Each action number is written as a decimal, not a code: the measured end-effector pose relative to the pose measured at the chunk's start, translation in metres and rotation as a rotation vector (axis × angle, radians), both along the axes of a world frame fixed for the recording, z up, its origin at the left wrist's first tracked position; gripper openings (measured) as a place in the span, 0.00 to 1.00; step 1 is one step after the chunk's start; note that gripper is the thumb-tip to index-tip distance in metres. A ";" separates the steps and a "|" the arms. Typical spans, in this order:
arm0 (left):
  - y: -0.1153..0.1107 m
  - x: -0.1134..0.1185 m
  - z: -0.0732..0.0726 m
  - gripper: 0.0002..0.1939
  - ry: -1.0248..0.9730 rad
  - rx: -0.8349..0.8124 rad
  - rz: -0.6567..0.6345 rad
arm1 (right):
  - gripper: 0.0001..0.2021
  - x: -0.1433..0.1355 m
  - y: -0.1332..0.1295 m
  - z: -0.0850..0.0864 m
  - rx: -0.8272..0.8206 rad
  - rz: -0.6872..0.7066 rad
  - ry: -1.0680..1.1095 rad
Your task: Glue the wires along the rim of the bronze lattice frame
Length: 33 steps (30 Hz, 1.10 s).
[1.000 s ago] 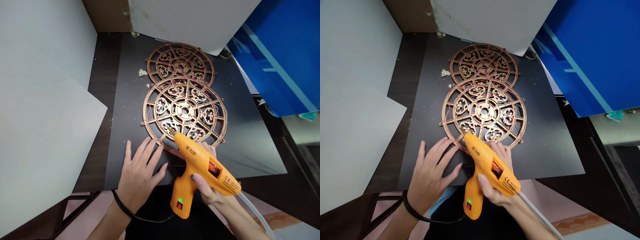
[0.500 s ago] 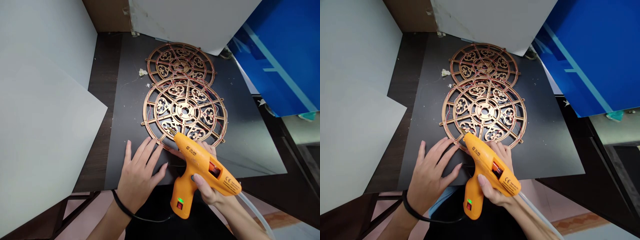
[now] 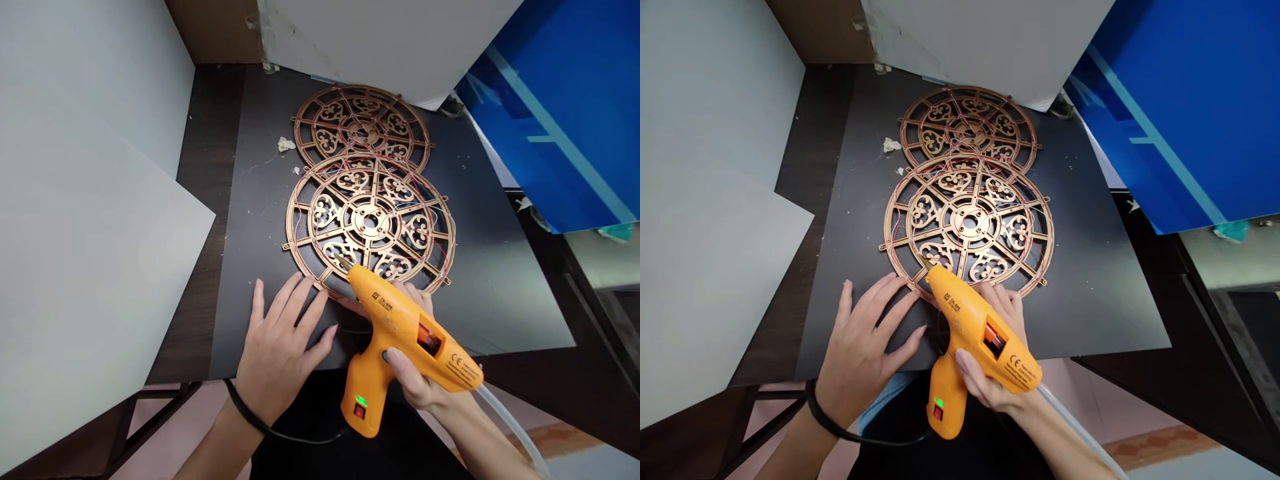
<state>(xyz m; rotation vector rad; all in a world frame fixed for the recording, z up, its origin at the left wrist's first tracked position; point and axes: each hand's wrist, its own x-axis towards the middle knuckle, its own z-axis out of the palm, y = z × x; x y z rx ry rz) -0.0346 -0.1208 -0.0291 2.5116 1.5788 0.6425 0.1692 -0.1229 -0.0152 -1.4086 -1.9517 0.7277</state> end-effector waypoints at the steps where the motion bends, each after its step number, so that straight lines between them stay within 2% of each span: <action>1: 0.000 0.000 0.000 0.17 -0.003 0.003 0.001 | 0.10 0.000 0.000 0.000 0.013 -0.008 0.001; 4: 0.000 0.001 0.000 0.18 -0.009 0.005 0.005 | 0.11 -0.002 0.003 0.002 0.054 0.015 -0.018; 13: -0.001 -0.002 0.001 0.20 -0.030 -0.034 -0.020 | 0.13 -0.006 0.005 0.004 0.031 0.051 -0.095; 22: -0.001 -0.004 0.001 0.21 -0.057 -0.074 -0.025 | 0.11 -0.013 0.005 0.001 0.008 0.001 -0.049; 33: -0.002 -0.005 0.000 0.20 -0.049 0.033 -0.018 | 0.16 -0.017 0.006 0.004 -0.030 -0.048 -0.027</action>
